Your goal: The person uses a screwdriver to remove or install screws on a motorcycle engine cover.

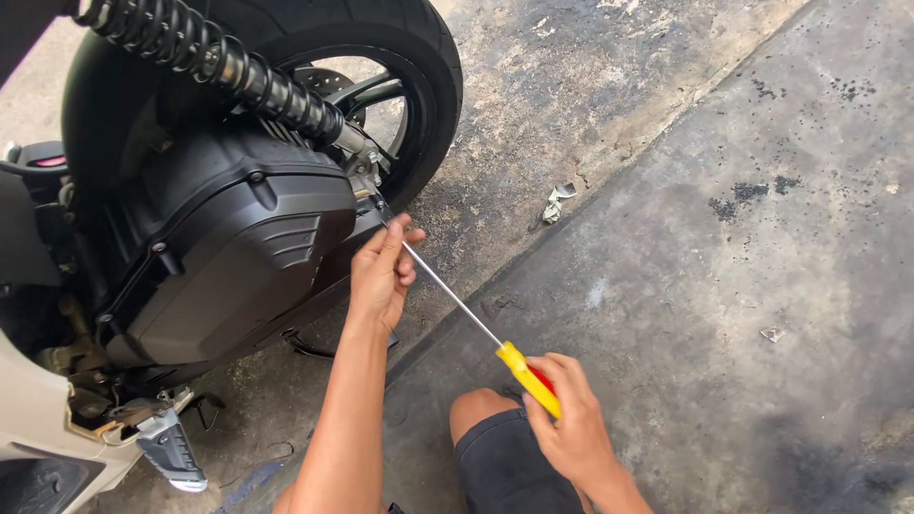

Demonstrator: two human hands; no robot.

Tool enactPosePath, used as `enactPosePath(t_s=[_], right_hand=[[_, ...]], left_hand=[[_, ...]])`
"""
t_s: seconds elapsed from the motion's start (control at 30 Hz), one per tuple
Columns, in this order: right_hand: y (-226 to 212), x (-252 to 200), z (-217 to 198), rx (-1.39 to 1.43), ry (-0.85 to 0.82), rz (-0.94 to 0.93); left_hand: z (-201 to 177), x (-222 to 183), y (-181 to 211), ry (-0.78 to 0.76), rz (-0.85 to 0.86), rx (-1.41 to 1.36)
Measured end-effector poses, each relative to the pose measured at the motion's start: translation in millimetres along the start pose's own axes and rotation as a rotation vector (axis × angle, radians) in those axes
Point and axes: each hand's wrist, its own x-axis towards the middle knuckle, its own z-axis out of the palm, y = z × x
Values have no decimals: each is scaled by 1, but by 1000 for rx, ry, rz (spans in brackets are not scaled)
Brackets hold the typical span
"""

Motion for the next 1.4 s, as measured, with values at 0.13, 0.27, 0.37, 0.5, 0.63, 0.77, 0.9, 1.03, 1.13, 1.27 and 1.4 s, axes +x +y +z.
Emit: enactPosePath(t_s=[0.13,0.27,0.37,0.5,0.63,0.77,0.9,1.03,1.13,1.27,1.4], right_hand=[[-30,21,6,85,34,-95],[-42,33,8,170,-3,-113],[-41,36,6,209,-99,-17],[-30,34,9,202,-43,-84],[-24,38,7,256,-69,-107],[-19,41,10,260,-71,-121],[-19,42,10,273,-77,-113],[-24,41,11,273,-52,-143],[-38,44,6,162,-19,-204],[-65,50,-7,-118,109,-387],[-55,54,1,288,23,-111]], left_hand=[[6,14,0,-47,83,-243],[4,19,-5,-44,125,-401],[-3,23,-17,-66,150,-452],[-5,22,-23,-109,139,-482],[-8,28,-28,-216,123,-595],[-7,31,-29,-278,126,-661],[-9,35,-32,-293,129,-668],[-6,34,-29,-290,131,-683],[-5,34,-27,-287,127,-694],[15,13,-18,-240,148,-629],[22,-12,-26,-227,103,-537]])
